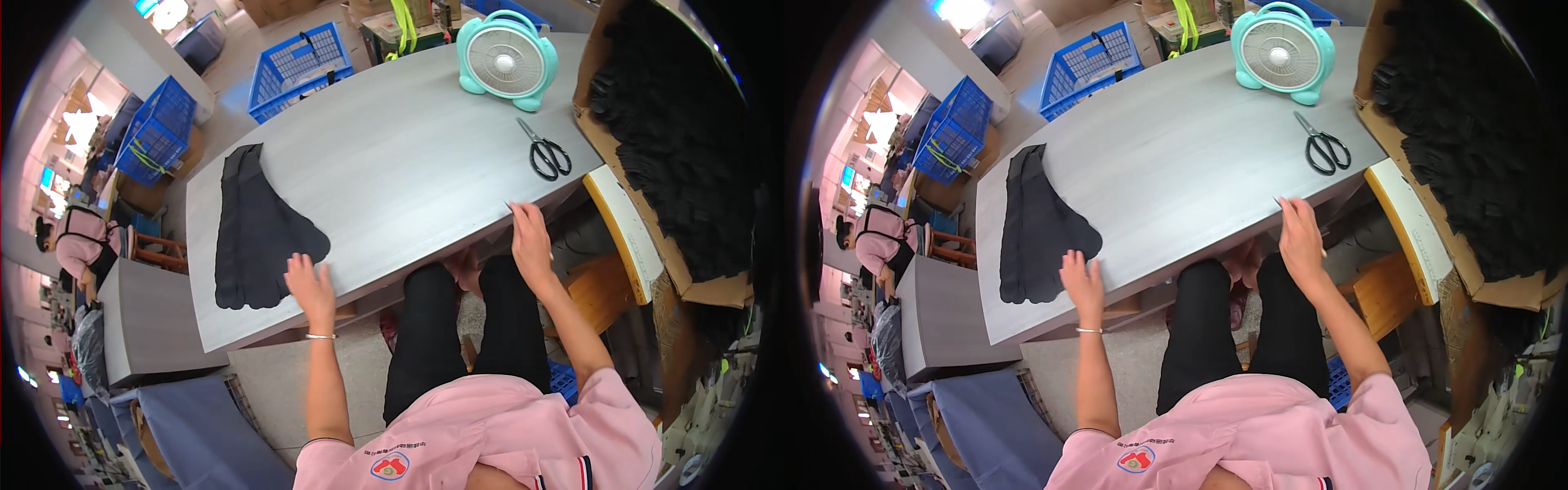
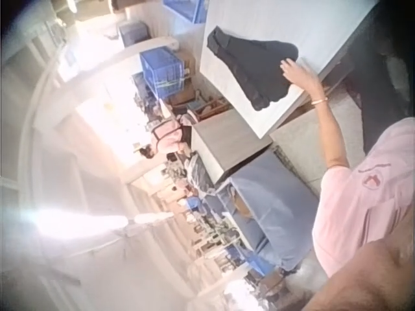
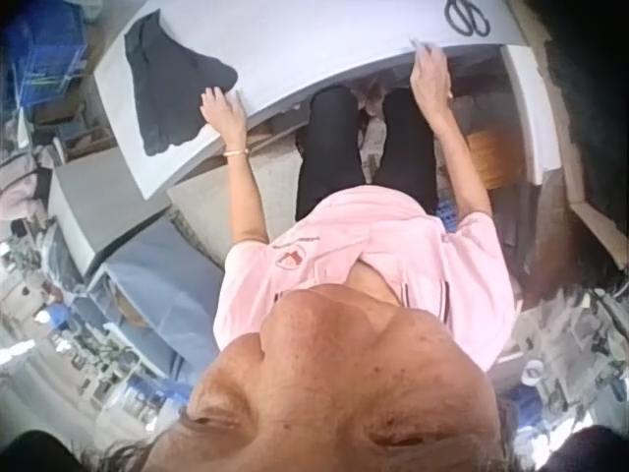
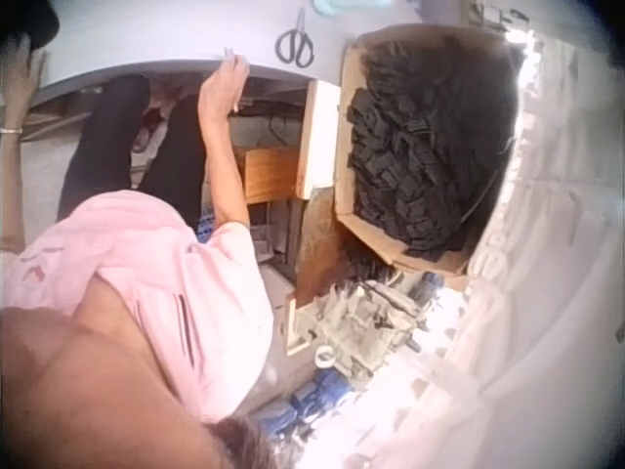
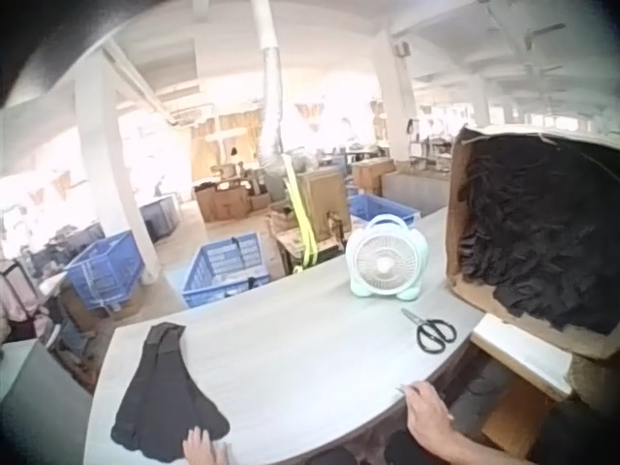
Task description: Inspecting black fabric strips and assembling them into protective sleeves or straps at a workshop bench.
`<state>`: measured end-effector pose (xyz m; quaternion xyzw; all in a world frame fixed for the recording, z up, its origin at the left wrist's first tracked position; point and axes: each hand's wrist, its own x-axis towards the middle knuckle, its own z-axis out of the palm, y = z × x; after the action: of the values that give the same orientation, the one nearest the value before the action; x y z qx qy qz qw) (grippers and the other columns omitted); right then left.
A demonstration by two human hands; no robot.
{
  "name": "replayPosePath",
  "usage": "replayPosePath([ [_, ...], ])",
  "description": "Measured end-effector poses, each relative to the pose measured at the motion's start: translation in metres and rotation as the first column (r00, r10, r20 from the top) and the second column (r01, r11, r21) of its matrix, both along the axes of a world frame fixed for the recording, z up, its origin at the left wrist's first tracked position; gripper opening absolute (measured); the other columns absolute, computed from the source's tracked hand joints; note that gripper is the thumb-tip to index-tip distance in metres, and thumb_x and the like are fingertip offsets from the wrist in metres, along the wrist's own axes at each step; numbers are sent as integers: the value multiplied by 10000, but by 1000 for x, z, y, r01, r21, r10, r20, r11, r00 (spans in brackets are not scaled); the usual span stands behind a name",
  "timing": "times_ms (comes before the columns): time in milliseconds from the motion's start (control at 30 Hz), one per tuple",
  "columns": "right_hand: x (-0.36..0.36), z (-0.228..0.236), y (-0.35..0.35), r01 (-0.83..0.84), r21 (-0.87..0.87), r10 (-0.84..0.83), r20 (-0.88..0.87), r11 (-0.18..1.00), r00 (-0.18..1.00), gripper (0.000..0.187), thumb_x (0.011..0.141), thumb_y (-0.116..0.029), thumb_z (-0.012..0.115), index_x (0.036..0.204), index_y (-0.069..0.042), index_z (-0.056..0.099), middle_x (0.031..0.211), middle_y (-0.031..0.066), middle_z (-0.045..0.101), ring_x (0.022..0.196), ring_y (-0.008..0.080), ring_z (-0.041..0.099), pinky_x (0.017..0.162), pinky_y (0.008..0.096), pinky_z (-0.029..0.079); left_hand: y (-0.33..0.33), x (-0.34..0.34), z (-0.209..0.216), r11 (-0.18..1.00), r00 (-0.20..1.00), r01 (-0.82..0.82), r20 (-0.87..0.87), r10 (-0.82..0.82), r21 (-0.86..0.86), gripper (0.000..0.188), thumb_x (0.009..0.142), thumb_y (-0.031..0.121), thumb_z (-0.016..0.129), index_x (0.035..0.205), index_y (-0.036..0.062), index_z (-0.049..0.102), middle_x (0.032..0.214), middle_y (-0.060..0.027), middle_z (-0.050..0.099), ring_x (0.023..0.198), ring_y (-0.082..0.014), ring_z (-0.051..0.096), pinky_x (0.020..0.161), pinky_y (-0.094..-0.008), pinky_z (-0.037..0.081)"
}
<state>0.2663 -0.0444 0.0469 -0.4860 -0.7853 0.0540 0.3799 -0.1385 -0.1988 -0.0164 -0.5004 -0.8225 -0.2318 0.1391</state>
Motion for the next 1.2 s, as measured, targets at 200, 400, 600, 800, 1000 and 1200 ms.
replayPosePath([
  [200,-47,-37,109,32,76,-44,170,997,984,357,848,36,553,1196,-4,624,1160,157,562,1053,337,565,864,428,469,18,63,35,962,917,271,295,-270,39,430,942,230,659,1291,-12,592,1394,-206,552,1339,-376,464,1111,-471,340],
  [400,-40,-61,163,91,251,-125,121,964,985,124,927,-131,534,937,-40,618,941,156,581,946,343,557,799,480,423,68,15,39,957,964,261,22,-266,127,448,917,224,682,1293,3,578,1374,-217,554,1318,-400,466,1098,-491,347],
  [600,-48,-66,178,149,226,-189,165,963,968,204,909,-143,553,1080,-68,635,1078,142,592,1027,320,563,875,444,445,106,21,31,891,1000,-11,-19,3,-454,693,1016,517,446,1555,107,299,1618,-141,269,1483,-427,204,1124,-693,144],
  [800,-20,-44,167,132,113,-136,30,985,990,288,927,-115,530,1192,-42,613,1176,177,567,1082,352,541,920,454,444,122,89,46,865,996,83,72,-54,-495,684,1028,511,424,1571,124,269,1649,-122,190,1510,-403,140,1137,-708,54],
  [1000,74,-12,115,151,371,-220,151,916,964,251,882,-83,562,1114,-25,642,1170,147,604,1075,311,573,933,421,436,122,92,40,884,997,72,16,-73,-462,678,1029,518,421,1558,111,300,1634,-126,237,1503,-369,197,1139,-694,111],
  [1200,230,88,77,352,560,-473,82,750,877,214,856,-66,583,1059,-17,629,1118,141,595,1005,316,576,904,421,428,118,95,38,931,999,44,-1,-47,-363,678,1030,525,412,1513,51,370,1593,-177,311,1491,-325,250,1166,-626,160],
])
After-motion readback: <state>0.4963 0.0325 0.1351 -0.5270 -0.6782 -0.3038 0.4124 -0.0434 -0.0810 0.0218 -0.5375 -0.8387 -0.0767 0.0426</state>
